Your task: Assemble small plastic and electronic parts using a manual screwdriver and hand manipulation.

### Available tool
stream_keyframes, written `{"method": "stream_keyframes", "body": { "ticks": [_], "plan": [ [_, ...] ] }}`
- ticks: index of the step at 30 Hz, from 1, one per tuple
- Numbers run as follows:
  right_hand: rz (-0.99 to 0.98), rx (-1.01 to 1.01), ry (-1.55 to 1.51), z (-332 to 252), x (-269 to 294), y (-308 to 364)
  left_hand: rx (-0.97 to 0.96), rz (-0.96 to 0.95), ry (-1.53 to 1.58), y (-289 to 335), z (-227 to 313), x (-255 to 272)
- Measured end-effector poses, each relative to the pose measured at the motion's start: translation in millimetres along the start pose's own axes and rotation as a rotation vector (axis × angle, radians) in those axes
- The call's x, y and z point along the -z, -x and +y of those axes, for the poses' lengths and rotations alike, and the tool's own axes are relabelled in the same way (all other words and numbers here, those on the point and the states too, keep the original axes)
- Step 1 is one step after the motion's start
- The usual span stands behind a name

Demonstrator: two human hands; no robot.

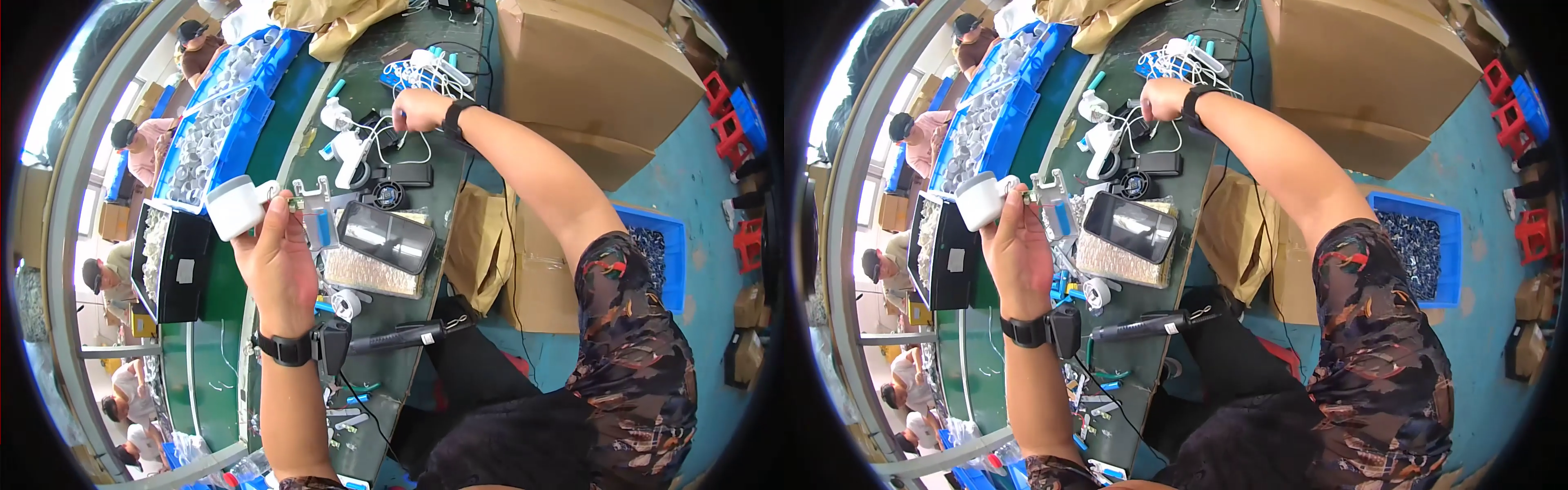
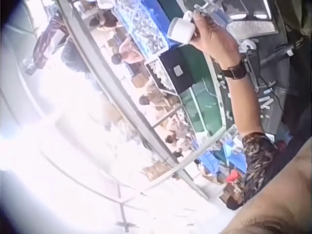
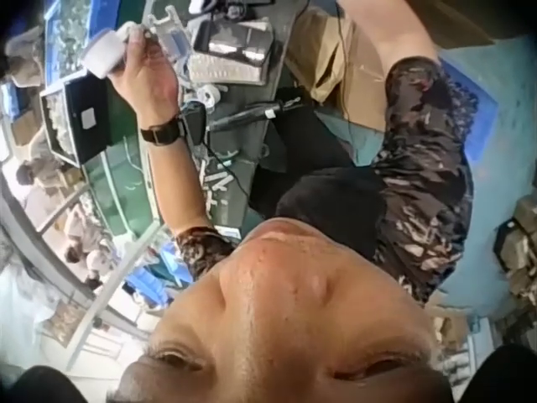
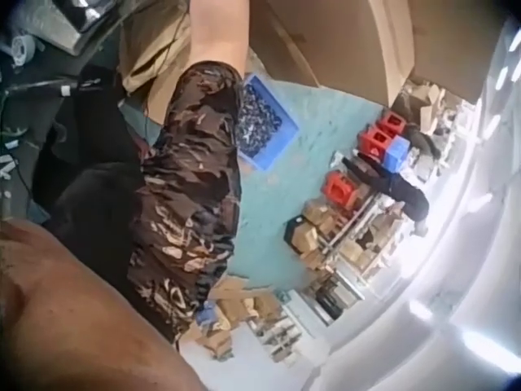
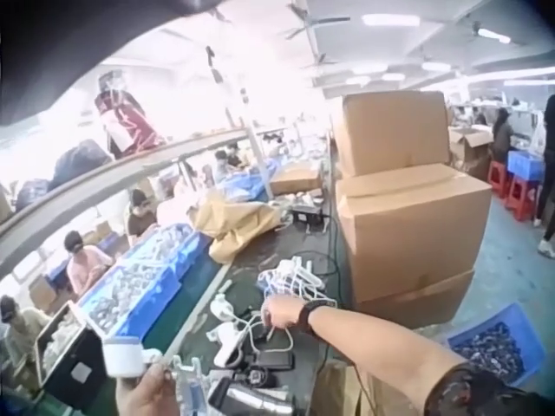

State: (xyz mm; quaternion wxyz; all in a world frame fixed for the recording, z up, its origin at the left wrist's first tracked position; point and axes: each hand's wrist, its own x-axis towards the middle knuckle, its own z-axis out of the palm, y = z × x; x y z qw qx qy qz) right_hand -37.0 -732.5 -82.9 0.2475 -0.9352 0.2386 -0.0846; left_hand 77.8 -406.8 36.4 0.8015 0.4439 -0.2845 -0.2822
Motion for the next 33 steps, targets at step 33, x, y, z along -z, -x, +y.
{"method": "stream_keyframes", "body": {
  "ticks": [33],
  "plan": [
    [0.408, 0.315, -0.532, -51, 22, 60, 0.271, -0.179, -0.099, -104, -112, -30]
  ]
}}
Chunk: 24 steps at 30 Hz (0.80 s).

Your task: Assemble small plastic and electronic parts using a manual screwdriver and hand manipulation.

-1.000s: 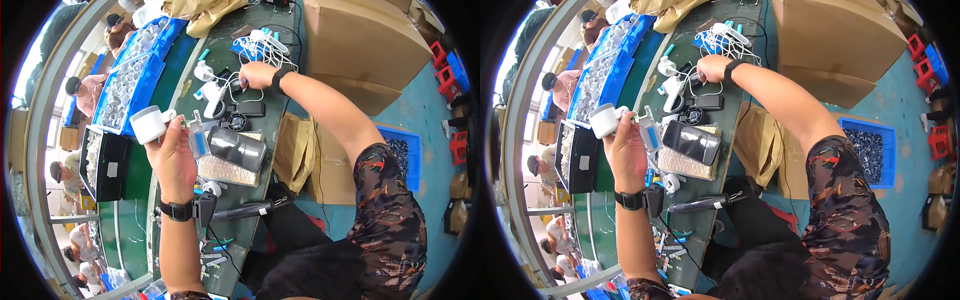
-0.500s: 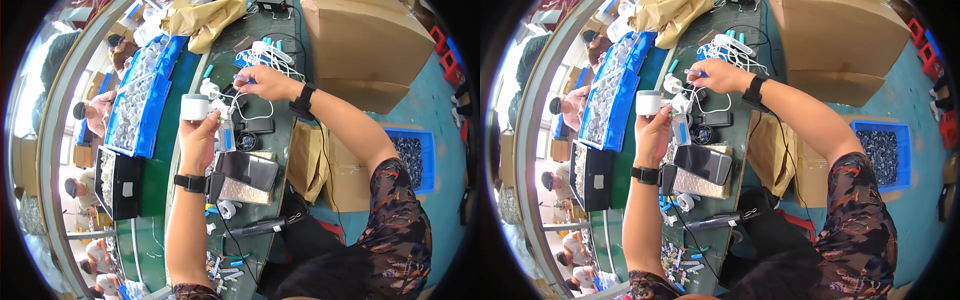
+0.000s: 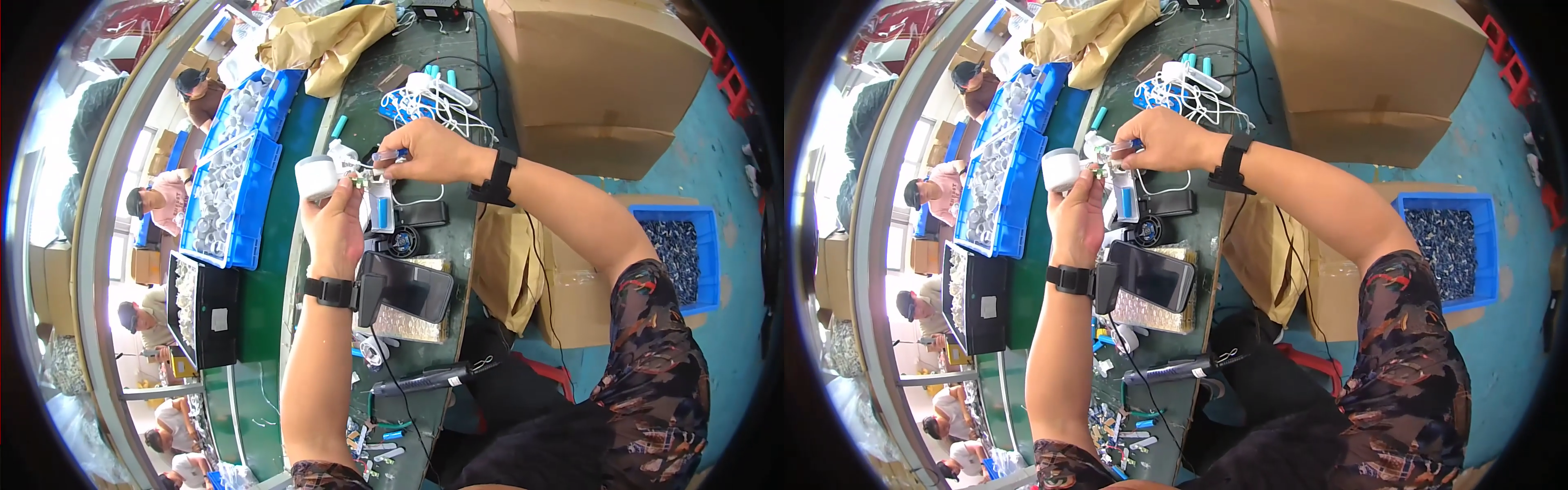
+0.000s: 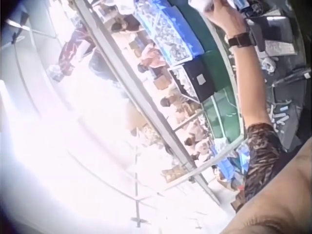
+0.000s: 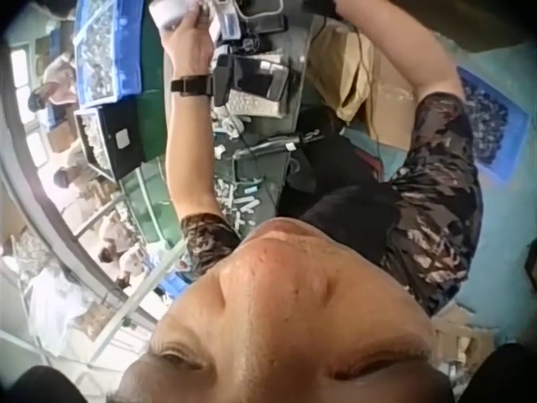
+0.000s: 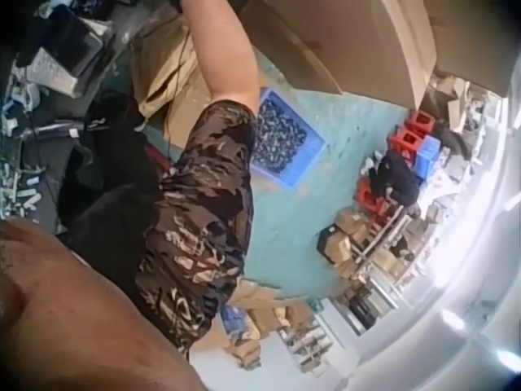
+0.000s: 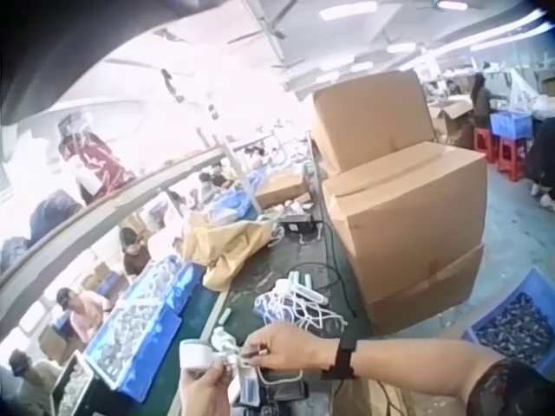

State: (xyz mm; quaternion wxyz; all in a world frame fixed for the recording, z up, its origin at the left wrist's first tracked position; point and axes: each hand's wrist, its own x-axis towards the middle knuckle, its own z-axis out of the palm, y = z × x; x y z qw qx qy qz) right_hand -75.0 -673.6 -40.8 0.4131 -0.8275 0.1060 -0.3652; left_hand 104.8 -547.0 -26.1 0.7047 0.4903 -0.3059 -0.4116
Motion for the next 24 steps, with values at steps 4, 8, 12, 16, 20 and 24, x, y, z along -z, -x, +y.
{"method": "stream_keyframes", "body": {
  "ticks": [4, 8, 12, 16, 20, 24],
  "plan": [
    [0.064, 0.008, 0.130, 0, -10, -1, -0.071, 0.154, 0.070, -3, -6, -5],
    [0.109, 0.012, 0.218, 1, -19, -1, -0.070, 0.219, 0.122, -5, -8, -11],
    [0.114, 0.020, 0.254, 4, -20, -1, -0.062, 0.222, 0.150, -6, -12, -11],
    [0.112, 0.018, 0.249, 3, -23, -1, -0.079, 0.263, 0.132, -2, -12, -13],
    [0.113, -0.007, 0.263, 3, -25, 1, -0.244, 0.328, -0.026, 7, -16, -29],
    [0.129, -0.029, 0.219, 4, -26, 3, -0.299, 0.257, -0.042, 7, -18, -28]
  ]
}}
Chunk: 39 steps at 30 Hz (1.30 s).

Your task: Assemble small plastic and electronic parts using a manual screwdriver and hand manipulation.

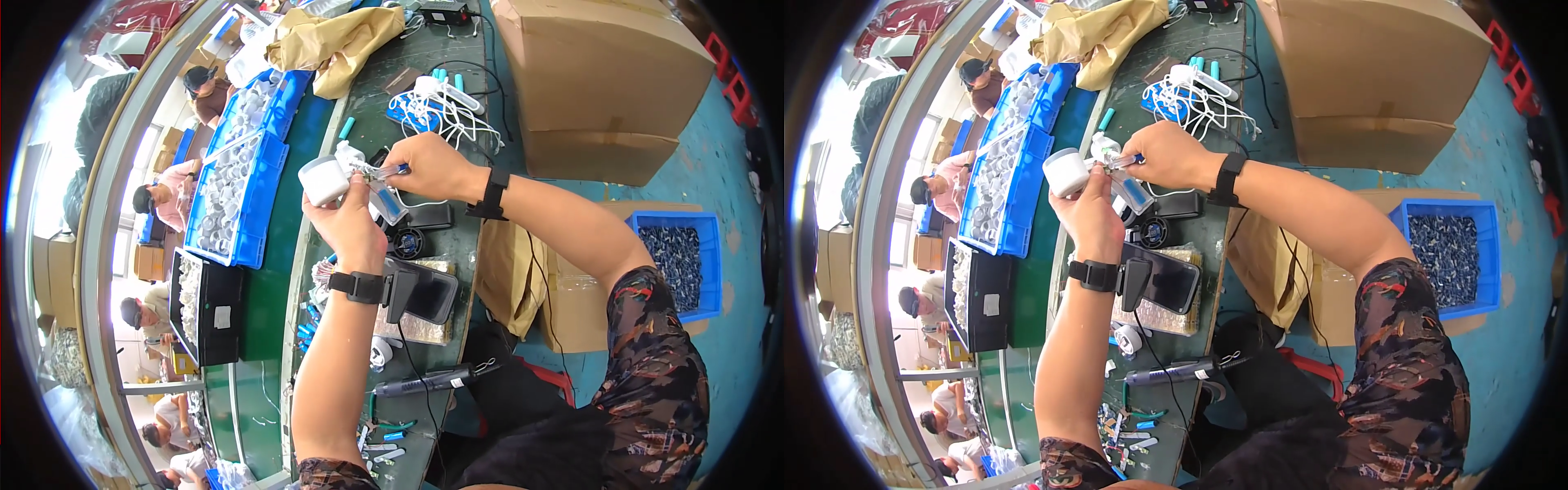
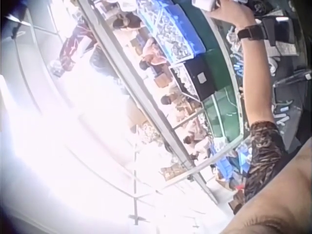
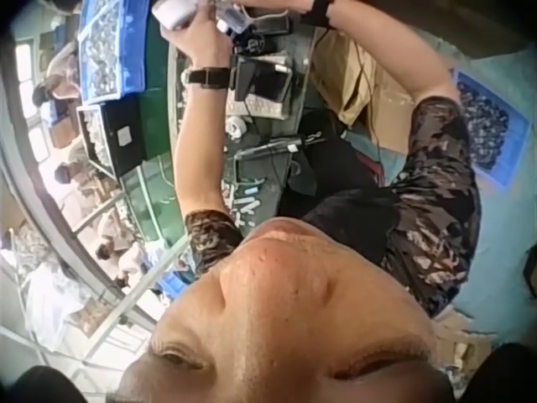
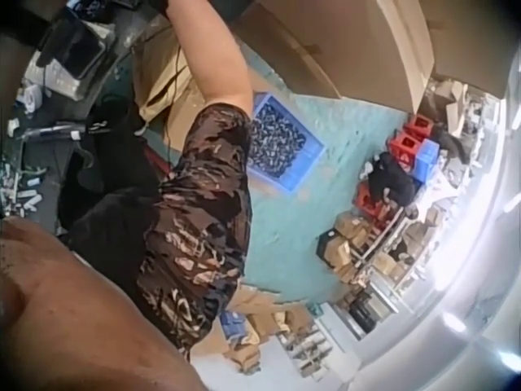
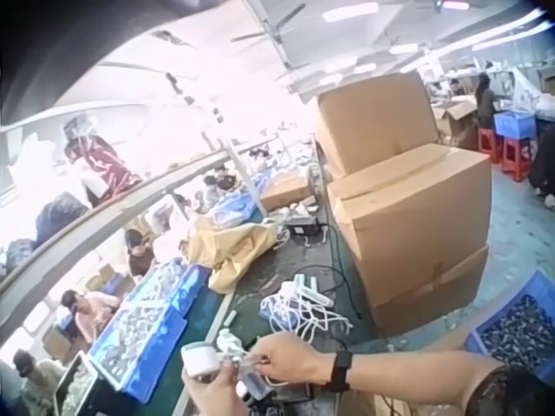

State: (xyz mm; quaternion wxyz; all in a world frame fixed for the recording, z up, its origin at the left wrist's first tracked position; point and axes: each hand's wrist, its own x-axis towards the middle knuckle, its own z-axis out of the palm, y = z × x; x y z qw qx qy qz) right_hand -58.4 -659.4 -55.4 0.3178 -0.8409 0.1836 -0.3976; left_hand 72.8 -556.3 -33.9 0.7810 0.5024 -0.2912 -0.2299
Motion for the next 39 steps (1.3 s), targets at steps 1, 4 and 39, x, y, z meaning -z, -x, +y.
{"method": "stream_keyframes", "body": {
  "ticks": [1, 4, 39],
  "plan": [
    [-0.001, 0.002, -0.002, 2, -1, 1, 0.033, 0.028, 0.011, -1, 0, 0],
    [0.024, -0.011, -0.082, 4, -2, 2, 0.105, 0.077, 0.058, -4, 1, 3],
    [0.018, 0.044, -0.077, 2, -4, 3, 0.222, 0.053, 0.188, -5, -5, 13]
  ]
}}
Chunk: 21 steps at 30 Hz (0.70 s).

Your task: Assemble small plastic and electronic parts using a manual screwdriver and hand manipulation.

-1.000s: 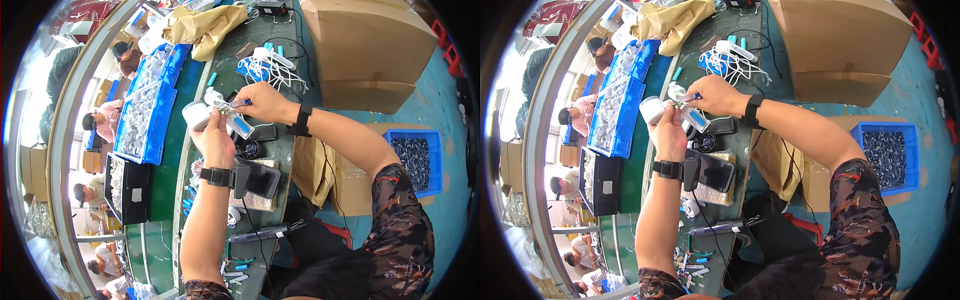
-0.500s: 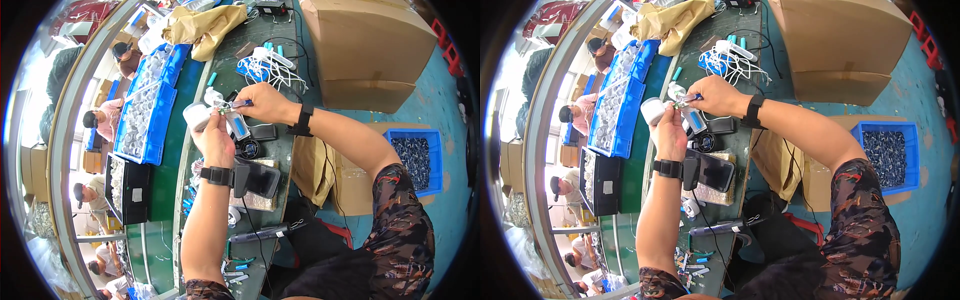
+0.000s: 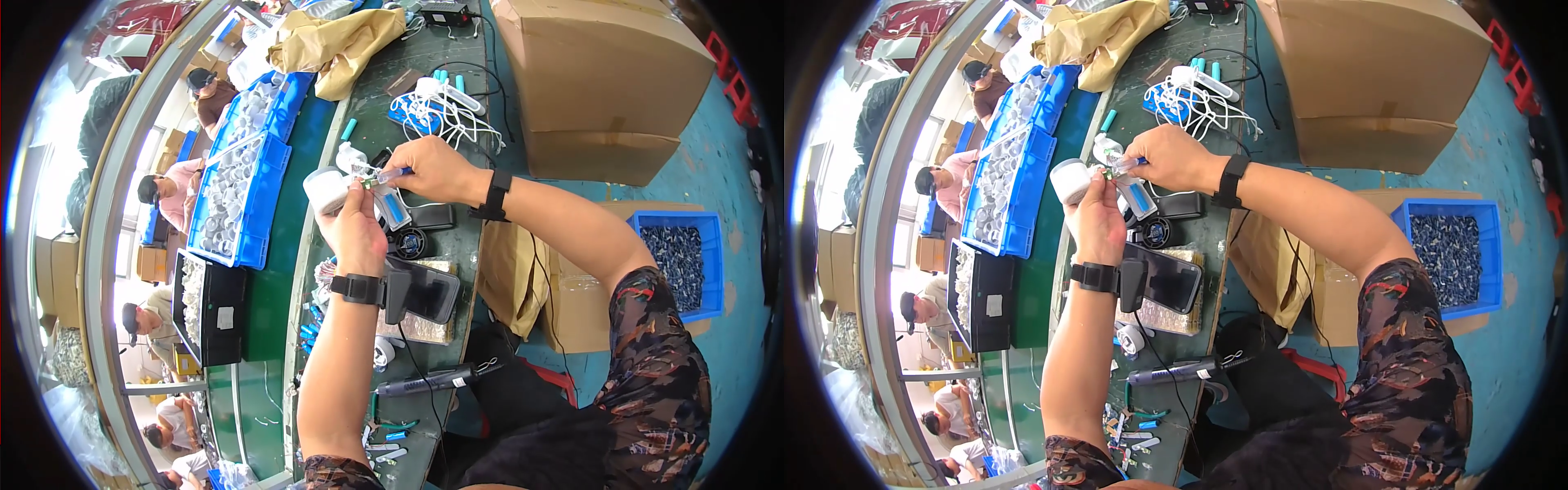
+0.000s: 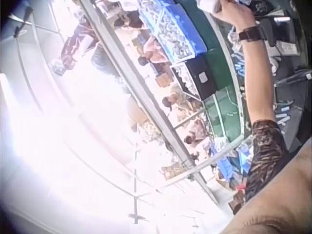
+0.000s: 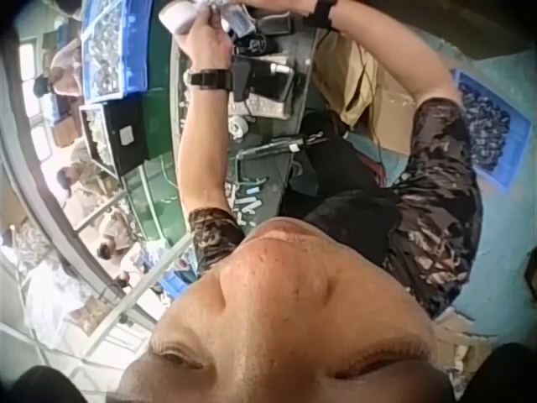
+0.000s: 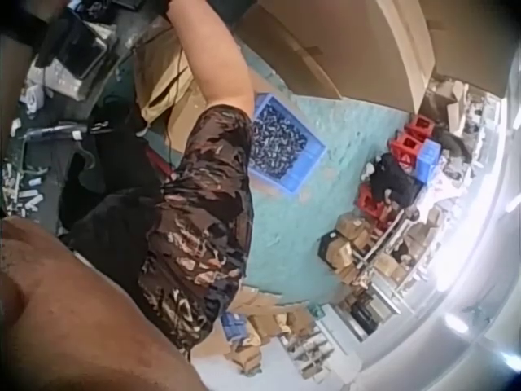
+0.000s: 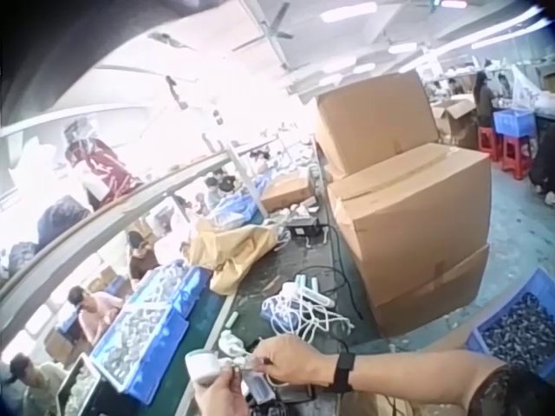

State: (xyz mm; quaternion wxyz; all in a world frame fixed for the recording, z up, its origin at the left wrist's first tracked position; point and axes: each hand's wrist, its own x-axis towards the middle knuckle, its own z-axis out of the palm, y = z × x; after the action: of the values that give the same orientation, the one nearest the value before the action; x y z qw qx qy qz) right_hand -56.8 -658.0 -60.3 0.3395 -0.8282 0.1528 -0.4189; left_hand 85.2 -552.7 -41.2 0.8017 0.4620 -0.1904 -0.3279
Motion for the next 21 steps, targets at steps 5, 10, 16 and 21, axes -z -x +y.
{"method": "stream_keyframes", "body": {
  "ticks": [5, 10, 16, 21],
  "plan": [
    [0.024, 0.028, 0.027, 1, -4, 2, -0.092, 0.013, -0.070, 8, 1, -8],
    [0.062, 0.058, 0.026, 0, -6, 2, -0.082, -0.005, -0.058, 4, 1, -3],
    [0.026, -0.035, -0.016, -16, 2, -2, -0.061, -0.113, 0.000, 3, 3, 4],
    [-0.068, -0.044, 0.062, -18, 4, -5, 0.198, -0.215, 0.224, -4, 11, 20]
  ]
}}
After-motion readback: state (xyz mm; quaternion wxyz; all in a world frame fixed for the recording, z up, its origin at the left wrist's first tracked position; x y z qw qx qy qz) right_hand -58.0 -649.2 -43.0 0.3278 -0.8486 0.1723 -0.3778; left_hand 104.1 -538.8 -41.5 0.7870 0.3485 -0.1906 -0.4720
